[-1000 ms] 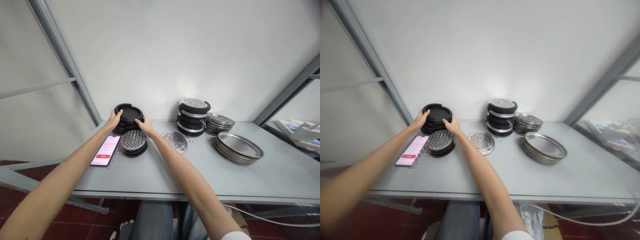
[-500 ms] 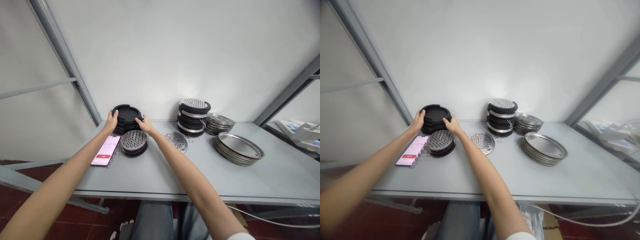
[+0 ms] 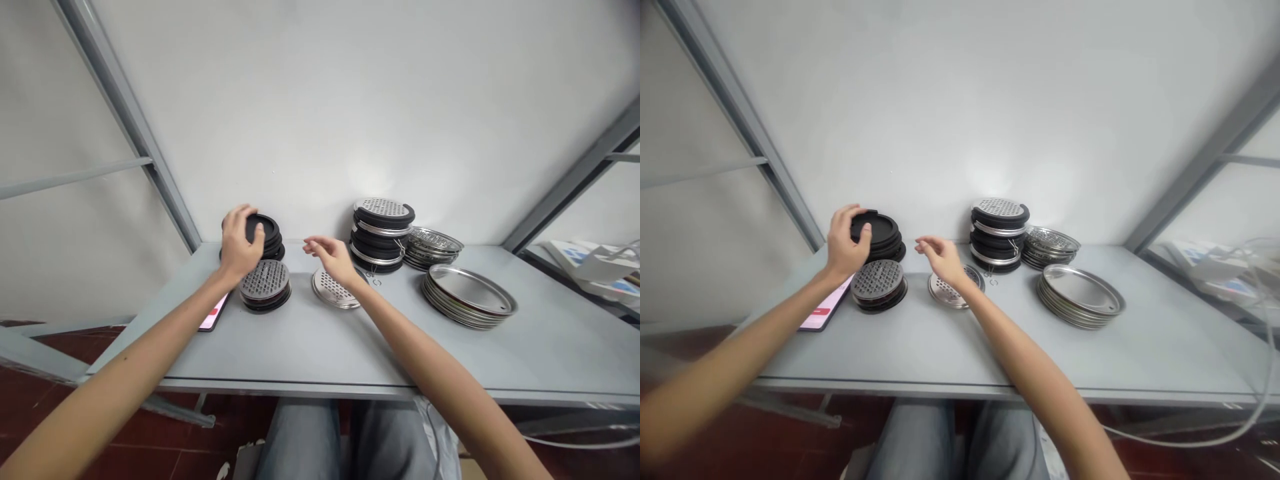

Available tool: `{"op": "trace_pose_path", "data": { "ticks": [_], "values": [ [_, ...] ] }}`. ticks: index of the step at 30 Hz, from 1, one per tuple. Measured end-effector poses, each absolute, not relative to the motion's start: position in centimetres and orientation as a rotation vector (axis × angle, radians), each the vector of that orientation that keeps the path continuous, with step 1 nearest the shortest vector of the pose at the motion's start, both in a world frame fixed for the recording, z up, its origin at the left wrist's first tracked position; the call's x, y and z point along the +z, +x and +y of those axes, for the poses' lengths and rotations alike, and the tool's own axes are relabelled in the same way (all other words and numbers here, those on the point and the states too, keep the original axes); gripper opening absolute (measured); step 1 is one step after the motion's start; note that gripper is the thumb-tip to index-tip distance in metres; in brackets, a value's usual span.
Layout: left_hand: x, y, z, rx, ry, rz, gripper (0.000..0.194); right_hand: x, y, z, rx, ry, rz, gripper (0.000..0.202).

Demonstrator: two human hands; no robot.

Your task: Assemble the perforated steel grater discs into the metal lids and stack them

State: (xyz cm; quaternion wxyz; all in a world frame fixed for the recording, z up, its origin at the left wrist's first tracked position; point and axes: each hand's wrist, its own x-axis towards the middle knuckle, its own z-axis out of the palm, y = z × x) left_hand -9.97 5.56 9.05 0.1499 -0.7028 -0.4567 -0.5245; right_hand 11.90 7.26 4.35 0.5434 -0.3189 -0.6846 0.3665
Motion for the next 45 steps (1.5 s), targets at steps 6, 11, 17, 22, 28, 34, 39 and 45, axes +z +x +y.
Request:
{"op": "trace_pose_path", "data": {
  "ticks": [6,11,17,22,28,34,39,45],
  "values": [
    [6.0,-0.9,1.5,-1.221,-2.758,-1.209,0.025,2.0,21.9,3.8,0.526,-0.942,-1.610,0.027],
    [0.7,3.6,2.5,-0.886,-2.857,-1.453,0.047,-0.5,26.1,3.2,0.333,-1.148,-1.662,0.026],
    [-1.3,2.9,3.6,-0.850,-2.819,-1.540,0.058,-1.3,26.9,4.1,0.208,-1.283,-1.812,0.024],
    [-1.8,2.4,3.5,-0.855,-2.850,-1.512,0.051,-1.7,26.7,4.3,0.208,-1.324,-1.928,0.022],
    [0.8,2.9,-0.7,-1.059,-2.824,-1.249,0.043,-2.4,27.1,4.3,0.246,-1.347,-1.916,0.023],
    [3.8,-8.1,-4.5,-1.384,-2.259,-1.323,0.021,-2.3,27.0,4.1,0.236,-1.319,-1.886,0.024],
    [2.8,-20.0,-1.0,-0.670,-1.954,-2.245,0.043,-2.3,26.6,4.2,0.243,-1.320,-1.915,0.024],
    [1.6,-23.7,1.8,-0.312,-2.171,-2.368,0.068,-2.5,26.8,4.3,0.234,-1.367,-1.904,0.024]
  ]
}}
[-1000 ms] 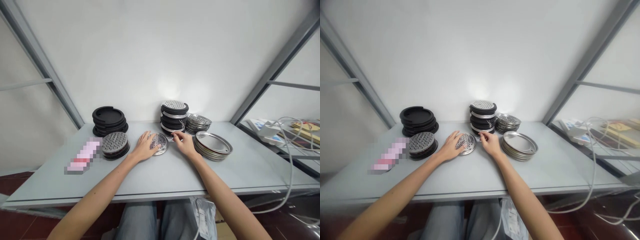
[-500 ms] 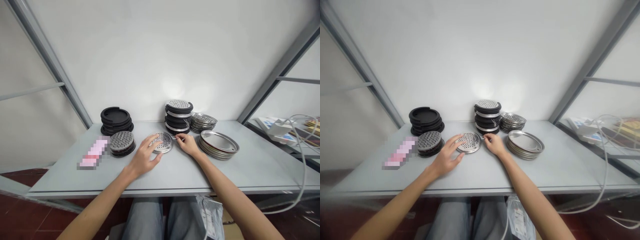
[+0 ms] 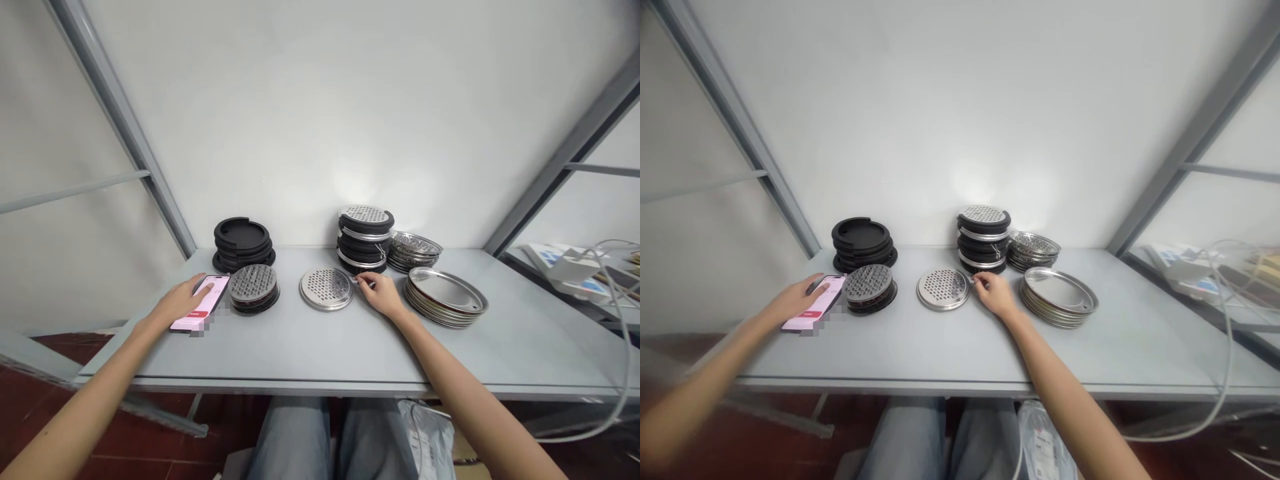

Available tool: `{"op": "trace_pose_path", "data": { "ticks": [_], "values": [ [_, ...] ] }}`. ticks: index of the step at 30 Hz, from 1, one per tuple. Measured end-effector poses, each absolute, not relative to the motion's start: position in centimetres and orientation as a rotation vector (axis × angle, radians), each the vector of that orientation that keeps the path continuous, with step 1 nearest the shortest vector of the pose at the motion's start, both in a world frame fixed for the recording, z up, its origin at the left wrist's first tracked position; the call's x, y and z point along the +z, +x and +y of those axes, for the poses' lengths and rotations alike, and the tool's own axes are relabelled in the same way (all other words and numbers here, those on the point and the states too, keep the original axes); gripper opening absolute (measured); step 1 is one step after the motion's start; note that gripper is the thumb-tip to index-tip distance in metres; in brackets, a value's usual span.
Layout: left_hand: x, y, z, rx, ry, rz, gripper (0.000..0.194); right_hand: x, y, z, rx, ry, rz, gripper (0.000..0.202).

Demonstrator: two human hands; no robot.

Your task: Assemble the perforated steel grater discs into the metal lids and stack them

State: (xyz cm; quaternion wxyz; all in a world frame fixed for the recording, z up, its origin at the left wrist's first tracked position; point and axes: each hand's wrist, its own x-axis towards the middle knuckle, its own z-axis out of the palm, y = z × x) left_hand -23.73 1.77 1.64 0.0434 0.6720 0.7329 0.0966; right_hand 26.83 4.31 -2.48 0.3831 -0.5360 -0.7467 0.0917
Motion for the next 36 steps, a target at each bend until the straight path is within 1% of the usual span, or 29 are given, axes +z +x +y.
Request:
{"op": "trace_pose_path", "data": {
  "ticks": [5,11,17,22,28,30,33,36],
  "values": [
    [1.0,-23.7,2.4,0.153,2.192,2.233,0.068,-2.4,27.0,4.3,0.226,-1.375,-1.894,0.026],
    [1.3,-23.1,2.2,0.045,2.190,2.284,0.066,-2.8,26.8,4.4,0.225,-1.382,-1.931,0.026],
    [1.2,-23.8,2.6,0.169,2.177,2.234,0.071,-3.0,26.8,4.5,0.210,-1.368,-1.931,0.026],
    [0.3,-24.4,3.5,0.326,2.237,2.108,0.066,-2.8,26.7,4.4,0.215,-1.378,-1.948,0.026],
    [-0.3,-24.7,3.9,0.285,2.205,2.164,0.057,-2.9,26.8,4.5,0.210,-1.377,-1.948,0.025],
    [-0.4,-24.8,3.9,0.307,2.234,2.140,0.057,-2.9,26.8,4.5,0.211,-1.378,-1.944,0.025],
    [-0.2,-24.9,3.9,0.412,2.213,2.095,0.060,-2.8,26.8,4.4,0.222,-1.374,-1.944,0.026],
    [0.4,-24.7,4.1,0.602,1.966,2.122,0.059,-2.7,26.8,4.3,0.223,-1.374,-1.948,0.027]
  ]
}}
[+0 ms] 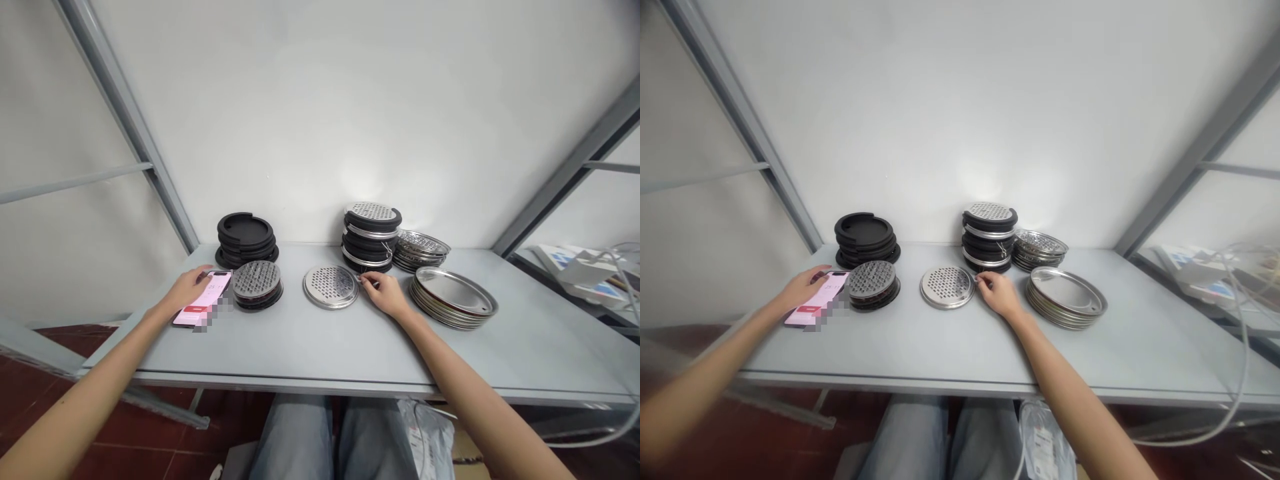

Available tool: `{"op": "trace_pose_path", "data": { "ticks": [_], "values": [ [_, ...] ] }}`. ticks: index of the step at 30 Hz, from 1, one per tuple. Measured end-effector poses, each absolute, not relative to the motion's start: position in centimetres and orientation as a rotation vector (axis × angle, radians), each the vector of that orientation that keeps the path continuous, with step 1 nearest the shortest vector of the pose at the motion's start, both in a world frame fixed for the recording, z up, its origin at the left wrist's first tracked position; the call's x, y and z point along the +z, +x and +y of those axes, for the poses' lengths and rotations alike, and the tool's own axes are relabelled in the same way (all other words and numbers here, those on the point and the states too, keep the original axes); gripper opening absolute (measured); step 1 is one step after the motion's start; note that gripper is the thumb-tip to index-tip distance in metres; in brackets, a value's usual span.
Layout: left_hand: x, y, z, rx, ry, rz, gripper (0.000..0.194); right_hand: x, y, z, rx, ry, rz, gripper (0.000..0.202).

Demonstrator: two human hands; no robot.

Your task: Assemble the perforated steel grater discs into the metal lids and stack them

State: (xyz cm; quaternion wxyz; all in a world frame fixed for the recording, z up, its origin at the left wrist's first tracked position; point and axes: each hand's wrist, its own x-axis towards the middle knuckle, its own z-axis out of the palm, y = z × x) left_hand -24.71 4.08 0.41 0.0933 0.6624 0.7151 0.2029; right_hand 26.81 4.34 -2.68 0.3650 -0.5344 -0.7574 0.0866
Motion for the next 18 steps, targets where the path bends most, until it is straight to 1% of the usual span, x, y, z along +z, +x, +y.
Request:
{"op": "trace_pose_path", "data": {
  "ticks": [3,7,13,18],
  "values": [
    [1.1,-24.3,4.6,0.704,1.733,2.177,0.052,-2.8,26.9,4.4,0.222,-1.383,-1.950,0.026],
    [1.6,-23.8,5.3,0.736,1.606,2.141,0.047,-3.0,26.9,4.5,0.230,-1.395,-1.944,0.025],
    [1.3,-23.7,5.5,0.816,1.458,2.043,0.056,-2.9,26.9,4.5,0.226,-1.383,-1.948,0.026],
    [1.5,-23.6,5.2,0.834,1.428,1.993,0.058,-2.9,26.8,4.5,0.243,-1.402,-1.951,0.025]
  ]
}}
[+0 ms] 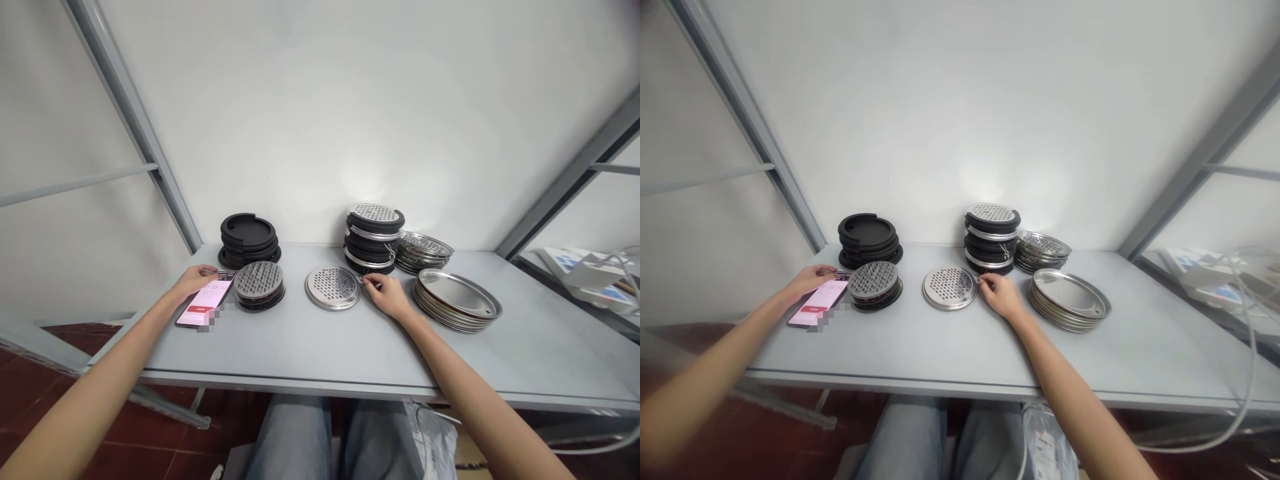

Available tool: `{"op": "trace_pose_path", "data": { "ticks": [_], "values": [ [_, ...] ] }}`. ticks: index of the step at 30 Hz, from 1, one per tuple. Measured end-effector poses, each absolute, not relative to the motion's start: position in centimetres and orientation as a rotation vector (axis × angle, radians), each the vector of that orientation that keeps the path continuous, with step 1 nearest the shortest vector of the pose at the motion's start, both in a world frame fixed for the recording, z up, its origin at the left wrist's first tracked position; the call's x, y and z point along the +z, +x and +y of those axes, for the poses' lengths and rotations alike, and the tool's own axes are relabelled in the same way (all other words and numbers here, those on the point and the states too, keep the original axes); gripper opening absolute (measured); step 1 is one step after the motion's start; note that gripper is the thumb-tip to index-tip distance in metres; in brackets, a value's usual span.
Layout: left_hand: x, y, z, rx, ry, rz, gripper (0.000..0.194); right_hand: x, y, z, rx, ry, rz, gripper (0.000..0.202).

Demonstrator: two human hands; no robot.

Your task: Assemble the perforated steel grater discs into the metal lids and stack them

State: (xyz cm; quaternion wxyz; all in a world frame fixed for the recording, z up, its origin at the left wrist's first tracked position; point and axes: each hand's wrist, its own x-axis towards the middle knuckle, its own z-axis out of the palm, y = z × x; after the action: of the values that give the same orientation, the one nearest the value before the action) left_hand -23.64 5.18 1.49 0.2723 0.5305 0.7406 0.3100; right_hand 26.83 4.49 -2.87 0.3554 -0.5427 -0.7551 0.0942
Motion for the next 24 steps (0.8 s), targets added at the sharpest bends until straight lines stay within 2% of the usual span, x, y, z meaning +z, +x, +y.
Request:
{"op": "trace_pose_path", "data": {
  "ticks": [10,17,20,24],
  "values": [
    [1.9,-23.9,5.1,0.838,1.384,2.015,0.054,-2.6,26.8,4.3,0.263,-1.406,-1.962,0.025],
    [1.8,-24.2,4.5,0.919,1.452,1.872,0.069,-2.8,27.0,4.5,0.264,-1.389,-1.971,0.025],
    [2.0,-23.8,4.1,1.078,1.458,1.954,0.053,-3.0,27.0,4.7,0.256,-1.394,-1.964,0.024],
    [2.6,-21.5,2.0,1.480,1.487,2.093,0.031,-2.9,26.8,4.7,0.248,-1.383,-1.960,0.024]
  ]
}}
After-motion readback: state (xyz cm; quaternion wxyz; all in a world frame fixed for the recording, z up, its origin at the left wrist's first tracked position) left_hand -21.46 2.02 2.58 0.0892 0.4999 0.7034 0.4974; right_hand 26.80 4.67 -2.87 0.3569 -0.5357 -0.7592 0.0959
